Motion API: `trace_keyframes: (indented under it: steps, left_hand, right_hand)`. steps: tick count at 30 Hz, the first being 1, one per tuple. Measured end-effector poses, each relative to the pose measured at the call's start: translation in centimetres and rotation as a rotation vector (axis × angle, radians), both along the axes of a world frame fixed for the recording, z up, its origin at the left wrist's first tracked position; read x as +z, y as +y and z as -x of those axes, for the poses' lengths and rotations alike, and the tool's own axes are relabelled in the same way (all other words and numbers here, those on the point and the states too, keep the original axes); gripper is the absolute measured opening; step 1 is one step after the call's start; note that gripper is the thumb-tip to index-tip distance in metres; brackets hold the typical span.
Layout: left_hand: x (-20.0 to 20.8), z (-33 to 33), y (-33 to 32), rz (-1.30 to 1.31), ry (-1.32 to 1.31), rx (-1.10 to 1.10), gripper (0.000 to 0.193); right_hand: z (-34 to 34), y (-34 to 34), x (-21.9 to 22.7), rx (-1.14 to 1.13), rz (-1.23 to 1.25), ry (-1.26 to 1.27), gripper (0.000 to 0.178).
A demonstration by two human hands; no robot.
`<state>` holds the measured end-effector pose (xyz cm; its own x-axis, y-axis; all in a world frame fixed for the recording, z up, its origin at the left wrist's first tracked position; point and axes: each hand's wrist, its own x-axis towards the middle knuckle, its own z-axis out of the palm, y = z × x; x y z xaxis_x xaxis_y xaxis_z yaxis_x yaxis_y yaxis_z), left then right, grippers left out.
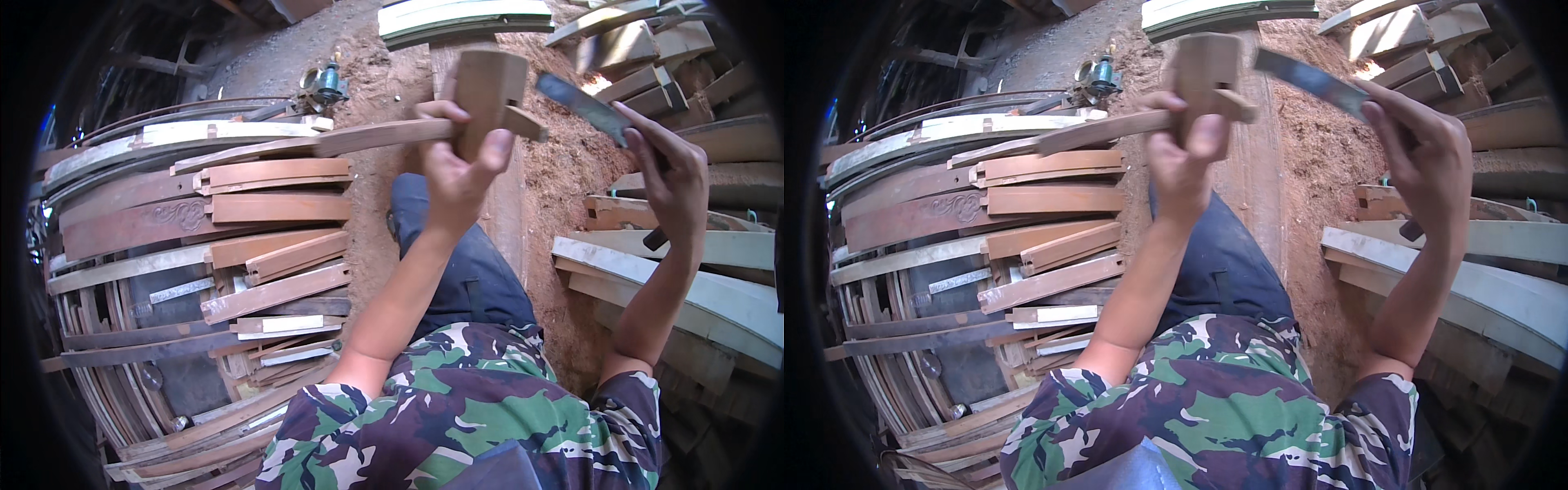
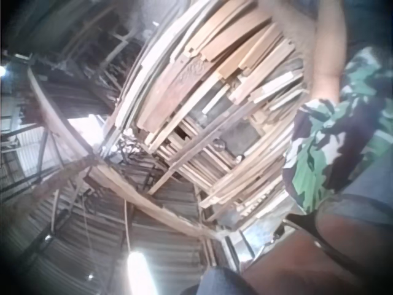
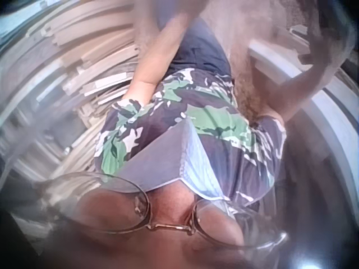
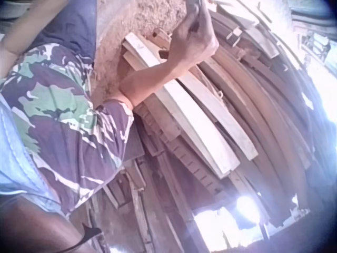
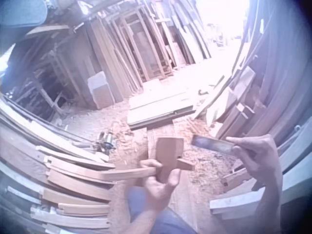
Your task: The person uses a marking gauge to scribe lines on wood pieces and checks measurements with a metal ruler. They sort through and handle several wood planks on a workbench.
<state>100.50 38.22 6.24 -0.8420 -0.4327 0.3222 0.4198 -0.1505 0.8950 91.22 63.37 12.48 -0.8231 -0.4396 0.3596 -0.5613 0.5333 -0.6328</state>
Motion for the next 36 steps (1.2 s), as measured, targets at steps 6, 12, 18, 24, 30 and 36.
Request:
trace_keyframes:
  steps: [6, 12, 18, 24, 30, 36]
  left_hand:
    - [-19.8, 3.3, 0.4, 0.531, -0.591, 0.102, 0.059]
    - [-16.6, 5.4, 0.5, 0.623, -0.212, 0.161, 0.078]
    - [-20.7, 4.4, -1.8, 0.346, -0.407, 0.136, 0.067]
    - [-5.0, 1.4, -1.3, -0.519, -0.101, -0.141, 0.048]
    - [3.8, -2.2, -1.0, -0.550, 0.063, -0.242, 0.040]
    - [6.0, -4.3, -1.4, -0.546, 0.093, -0.229, 0.031]
  right_hand:
    - [-1.5, 4.8, -5.1, -0.156, -0.026, -0.046, 0.029]
    - [-3.4, 8.1, -6.2, -0.212, 0.049, -0.116, 0.030]
    - [-2.6, 6.4, -5.6, -0.183, 0.079, -0.086, 0.029]
    - [-1.9, 2.0, -3.3, 0.021, 0.091, -0.129, 0.027]
    - [-0.9, -3.0, -0.6, 0.208, 0.066, 0.065, 0.026]
    - [-1.3, -4.9, 1.2, 0.307, 0.053, 0.088, 0.027]
